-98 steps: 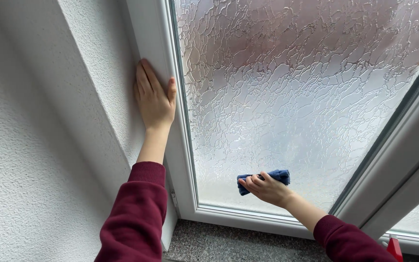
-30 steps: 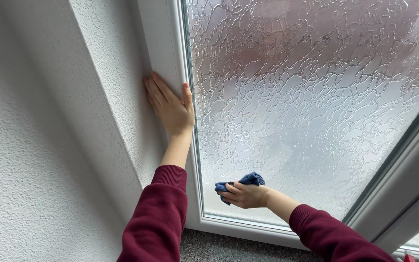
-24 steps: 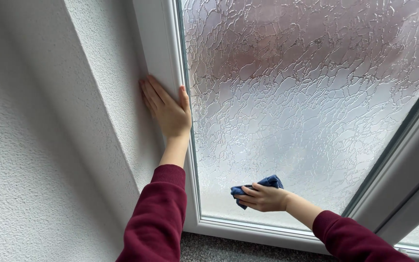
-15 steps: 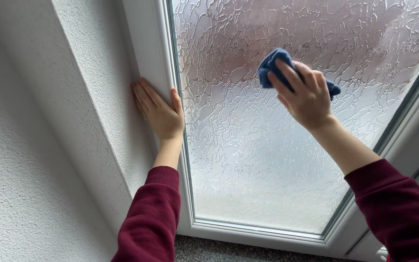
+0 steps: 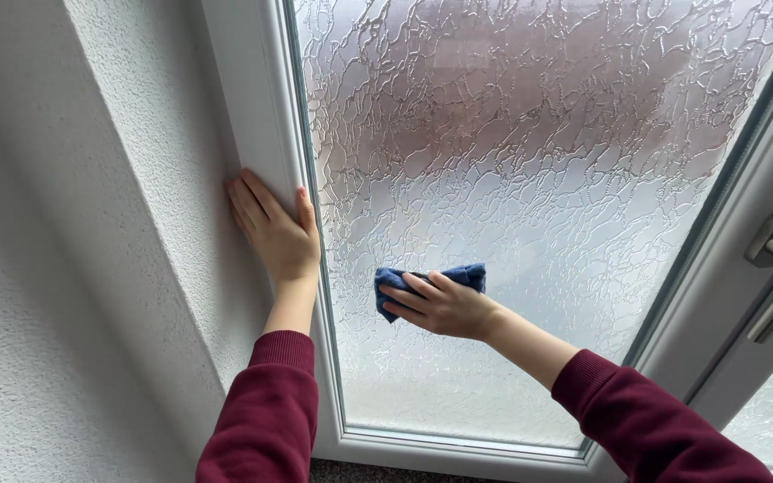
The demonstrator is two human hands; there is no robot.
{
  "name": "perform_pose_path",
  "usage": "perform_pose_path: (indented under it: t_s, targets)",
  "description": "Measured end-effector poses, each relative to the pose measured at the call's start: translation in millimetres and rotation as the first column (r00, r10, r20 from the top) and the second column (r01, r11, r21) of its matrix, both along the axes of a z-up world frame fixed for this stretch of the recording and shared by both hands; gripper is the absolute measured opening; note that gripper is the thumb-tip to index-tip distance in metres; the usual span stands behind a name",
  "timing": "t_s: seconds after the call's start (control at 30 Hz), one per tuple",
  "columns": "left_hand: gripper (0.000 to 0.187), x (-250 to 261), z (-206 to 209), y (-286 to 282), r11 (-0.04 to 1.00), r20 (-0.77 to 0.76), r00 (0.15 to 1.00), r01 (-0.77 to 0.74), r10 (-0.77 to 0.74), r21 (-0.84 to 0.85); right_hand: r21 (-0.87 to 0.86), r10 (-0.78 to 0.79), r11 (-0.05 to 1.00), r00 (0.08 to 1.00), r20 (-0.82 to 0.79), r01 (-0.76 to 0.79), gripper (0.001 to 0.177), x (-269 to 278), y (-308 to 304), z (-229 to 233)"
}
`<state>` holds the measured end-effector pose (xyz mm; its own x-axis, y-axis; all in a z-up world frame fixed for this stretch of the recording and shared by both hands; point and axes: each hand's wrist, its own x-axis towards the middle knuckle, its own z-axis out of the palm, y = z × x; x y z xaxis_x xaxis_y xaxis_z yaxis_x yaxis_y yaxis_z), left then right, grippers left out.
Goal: Cleaning a frosted glass window pane using a blue cloth.
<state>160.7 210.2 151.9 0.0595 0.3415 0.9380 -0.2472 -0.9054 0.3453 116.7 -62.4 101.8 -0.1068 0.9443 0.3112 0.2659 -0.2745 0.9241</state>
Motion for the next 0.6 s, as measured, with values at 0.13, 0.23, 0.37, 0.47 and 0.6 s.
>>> perform_pose_path:
  t_s: [0.13, 0.23, 0.37, 0.47, 0.6]
  targets:
    - [0.072, -1.1, 2.0, -1.8, 0.999, 0.008, 1.000, 0.030, -0.030, -0.017, 0.029, -0.140, 0.990, 0.988, 0.062, 0.138, 0.047, -12.6, -102.3, -3.3]
    - [0.071, -2.4, 1.7, -3.5, 1.000, 0.028, 0.999, 0.023, -0.022, -0.019, 0.318, -0.333, 0.906, 0.934, 0.131, 0.279, 0.052, -12.0, -179.8, 19.9]
    - [0.069, -5.5, 4.0, -6.6, 1.000, 0.056, 0.998, 0.006, -0.005, -0.022, 0.751, -0.347, 0.650, 0.925, 0.152, 0.120, 0.038, -28.3, -216.3, 91.7]
    - [0.068, -8.7, 5.6, -7.4, 1.000, 0.062, 0.998, -0.016, 0.017, -0.017, 0.890, -0.339, 0.455, 0.927, 0.160, 0.013, 0.041, -28.1, -192.8, 136.0]
    - [0.067, -9.1, 7.9, -7.1, 0.998, 0.083, 0.994, -0.069, 0.068, 0.015, 0.982, -0.443, 0.186, 0.891, 0.103, -0.021, 0.051, 0.1, -125.3, 186.6]
